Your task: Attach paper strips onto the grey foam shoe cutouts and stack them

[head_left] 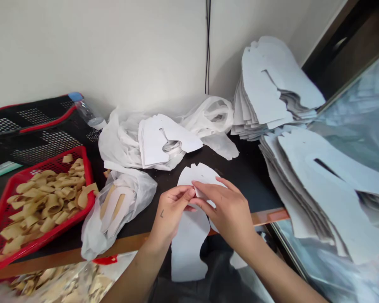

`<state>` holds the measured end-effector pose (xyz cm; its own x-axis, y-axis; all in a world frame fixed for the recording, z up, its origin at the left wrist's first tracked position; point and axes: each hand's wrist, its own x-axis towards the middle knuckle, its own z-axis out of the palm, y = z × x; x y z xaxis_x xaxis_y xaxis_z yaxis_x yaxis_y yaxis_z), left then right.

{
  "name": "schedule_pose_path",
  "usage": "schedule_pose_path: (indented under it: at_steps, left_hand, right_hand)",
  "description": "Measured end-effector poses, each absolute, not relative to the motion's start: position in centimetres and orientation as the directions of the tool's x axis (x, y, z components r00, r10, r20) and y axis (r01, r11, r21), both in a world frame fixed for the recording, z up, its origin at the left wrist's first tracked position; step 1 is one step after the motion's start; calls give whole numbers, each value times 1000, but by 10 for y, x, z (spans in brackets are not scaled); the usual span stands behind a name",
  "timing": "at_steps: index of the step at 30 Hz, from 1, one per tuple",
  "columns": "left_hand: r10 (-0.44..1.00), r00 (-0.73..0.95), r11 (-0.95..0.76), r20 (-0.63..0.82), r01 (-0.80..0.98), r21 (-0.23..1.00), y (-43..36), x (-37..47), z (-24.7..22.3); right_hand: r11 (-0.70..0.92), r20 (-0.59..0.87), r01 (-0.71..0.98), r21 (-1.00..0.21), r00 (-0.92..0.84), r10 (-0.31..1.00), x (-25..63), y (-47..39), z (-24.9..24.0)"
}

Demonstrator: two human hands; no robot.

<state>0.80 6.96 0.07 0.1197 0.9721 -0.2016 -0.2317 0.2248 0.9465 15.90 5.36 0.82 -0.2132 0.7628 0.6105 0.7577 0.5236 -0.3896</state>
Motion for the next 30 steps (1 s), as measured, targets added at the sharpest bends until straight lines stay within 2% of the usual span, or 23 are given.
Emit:
schedule_pose_path:
  at_steps: [6,11,14,19,21,24,26,30]
  left_hand:
    - [972,138,209,-192,-119,971,67,1,7]
    - [979,151,146,-135,-67,987,66,0,7]
    - [990,133,50,-49,-11,999,65,0,7]
    - [989,129,-96,79,125,988,61,1,8]
    - [987,141,-95,76,137,986,59,1,8]
    - [986,157,-81,62,119,990,55,1,8]
    - [990,130,-74,55,141,987,52,1,7]
    - [997,52,-58,49,209,976,47,2,5]
  right_hand:
    - [591,557,622,-514,-282,781,173,64,7]
    - [585,493,520,-623,-319,809,176,67,7]
    - [529,430,431,-731,-312,847,173,65,7]
    - [352,314,299,-887,-169,934,167,59,9]
    - [366,337,322,-873,-144,930,168,58,8]
    - [456,447,460,-761,-137,884,171,59,6]
    - [455,485,526,-718,-91,870,173,59,4]
    - [357,423,502,-788,20,906,170,56,5]
